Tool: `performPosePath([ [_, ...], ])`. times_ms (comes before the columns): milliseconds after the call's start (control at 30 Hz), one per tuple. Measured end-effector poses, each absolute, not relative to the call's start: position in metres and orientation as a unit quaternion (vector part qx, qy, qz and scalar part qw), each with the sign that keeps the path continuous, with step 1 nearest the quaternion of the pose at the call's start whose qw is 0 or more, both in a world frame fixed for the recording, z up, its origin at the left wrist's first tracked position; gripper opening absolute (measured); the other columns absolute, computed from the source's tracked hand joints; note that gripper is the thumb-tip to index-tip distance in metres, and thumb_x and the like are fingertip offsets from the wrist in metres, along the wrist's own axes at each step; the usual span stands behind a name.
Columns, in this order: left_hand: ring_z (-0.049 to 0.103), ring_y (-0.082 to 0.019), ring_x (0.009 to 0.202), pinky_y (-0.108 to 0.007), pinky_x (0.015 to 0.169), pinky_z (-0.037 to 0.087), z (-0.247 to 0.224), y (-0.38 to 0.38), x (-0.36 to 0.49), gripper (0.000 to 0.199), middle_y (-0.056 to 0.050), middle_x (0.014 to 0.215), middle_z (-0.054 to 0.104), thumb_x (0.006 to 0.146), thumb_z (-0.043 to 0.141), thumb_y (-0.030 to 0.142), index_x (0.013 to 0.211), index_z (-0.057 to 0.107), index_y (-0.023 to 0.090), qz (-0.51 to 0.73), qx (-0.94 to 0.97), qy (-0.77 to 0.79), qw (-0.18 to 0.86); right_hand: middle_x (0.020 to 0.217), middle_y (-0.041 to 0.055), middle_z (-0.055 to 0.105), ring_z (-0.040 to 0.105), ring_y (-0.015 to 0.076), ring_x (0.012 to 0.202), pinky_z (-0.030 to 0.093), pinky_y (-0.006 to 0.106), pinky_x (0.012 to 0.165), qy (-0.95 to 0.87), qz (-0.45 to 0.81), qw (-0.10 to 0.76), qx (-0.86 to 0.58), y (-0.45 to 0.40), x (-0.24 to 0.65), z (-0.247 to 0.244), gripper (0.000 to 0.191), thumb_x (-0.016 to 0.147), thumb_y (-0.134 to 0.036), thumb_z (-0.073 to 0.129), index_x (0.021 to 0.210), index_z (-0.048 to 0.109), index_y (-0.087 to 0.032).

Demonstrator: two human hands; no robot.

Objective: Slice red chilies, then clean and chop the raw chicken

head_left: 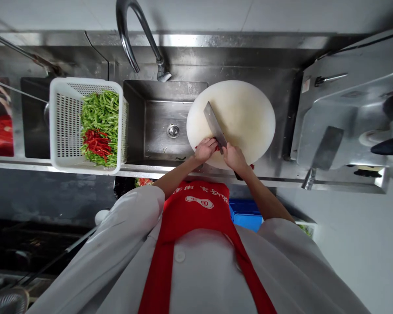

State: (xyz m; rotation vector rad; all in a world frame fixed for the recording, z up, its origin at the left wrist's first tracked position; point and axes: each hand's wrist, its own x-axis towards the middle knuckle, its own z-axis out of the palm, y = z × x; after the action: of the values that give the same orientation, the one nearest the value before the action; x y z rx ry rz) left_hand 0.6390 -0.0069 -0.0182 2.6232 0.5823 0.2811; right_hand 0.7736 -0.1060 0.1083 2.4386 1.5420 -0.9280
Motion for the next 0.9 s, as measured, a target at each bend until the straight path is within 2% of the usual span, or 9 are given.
performPosePath([
  [367, 0.059, -0.023, 0.103, -0.039, 0.096, 0.048, -0.019, -0.007, 0.640, 0.033, -0.012, 0.114, 0.069, 0.106, 0.038, 0.025, 0.110, 0.069, 0.013, 0.106, 0.943, 0.216, 0.231, 0.105, 0.0230, 0.073, 0.068, 0.0313, 0.098, 0.043, 0.034, 0.080, 0.513, -0.304, 0.046, 0.802, -0.107, 0.775, 0.100, 0.036, 0.105, -0.029, 0.033, 0.116, 0.060, -0.007],
  [467, 0.060, -0.022, 0.103, -0.039, 0.096, 0.050, -0.013, -0.006, 0.637, 0.034, -0.011, 0.113, 0.068, 0.106, 0.038, 0.024, 0.108, 0.070, 0.015, 0.101, 0.938, 0.218, 0.251, 0.109, 0.0249, 0.072, 0.067, 0.0323, 0.101, 0.044, 0.035, 0.083, 0.503, -0.292, 0.031, 0.813, -0.103, 0.776, 0.093, 0.037, 0.105, -0.028, 0.032, 0.116, 0.060, -0.007],
  [667, 0.056, -0.027, 0.111, -0.043, 0.097, 0.050, -0.001, -0.010, 0.628, 0.029, -0.013, 0.117, 0.068, 0.104, 0.046, 0.025, 0.116, 0.070, 0.016, 0.062, 0.939, 0.254, 0.224, 0.105, 0.0228, 0.073, 0.068, 0.0318, 0.097, 0.045, 0.036, 0.081, 0.498, -0.293, 0.041, 0.815, -0.103, 0.770, 0.103, 0.039, 0.105, -0.029, 0.030, 0.120, 0.059, -0.008],
  [900, 0.057, -0.024, 0.112, -0.039, 0.102, 0.047, -0.004, -0.014, 0.628, 0.030, -0.011, 0.126, 0.066, 0.104, 0.046, 0.026, 0.122, 0.069, 0.016, 0.046, 0.941, 0.245, 0.228, 0.110, 0.0242, 0.072, 0.069, 0.0326, 0.099, 0.046, 0.037, 0.082, 0.498, -0.298, 0.066, 0.812, -0.104, 0.755, 0.107, 0.041, 0.106, -0.028, 0.028, 0.130, 0.054, -0.006],
])
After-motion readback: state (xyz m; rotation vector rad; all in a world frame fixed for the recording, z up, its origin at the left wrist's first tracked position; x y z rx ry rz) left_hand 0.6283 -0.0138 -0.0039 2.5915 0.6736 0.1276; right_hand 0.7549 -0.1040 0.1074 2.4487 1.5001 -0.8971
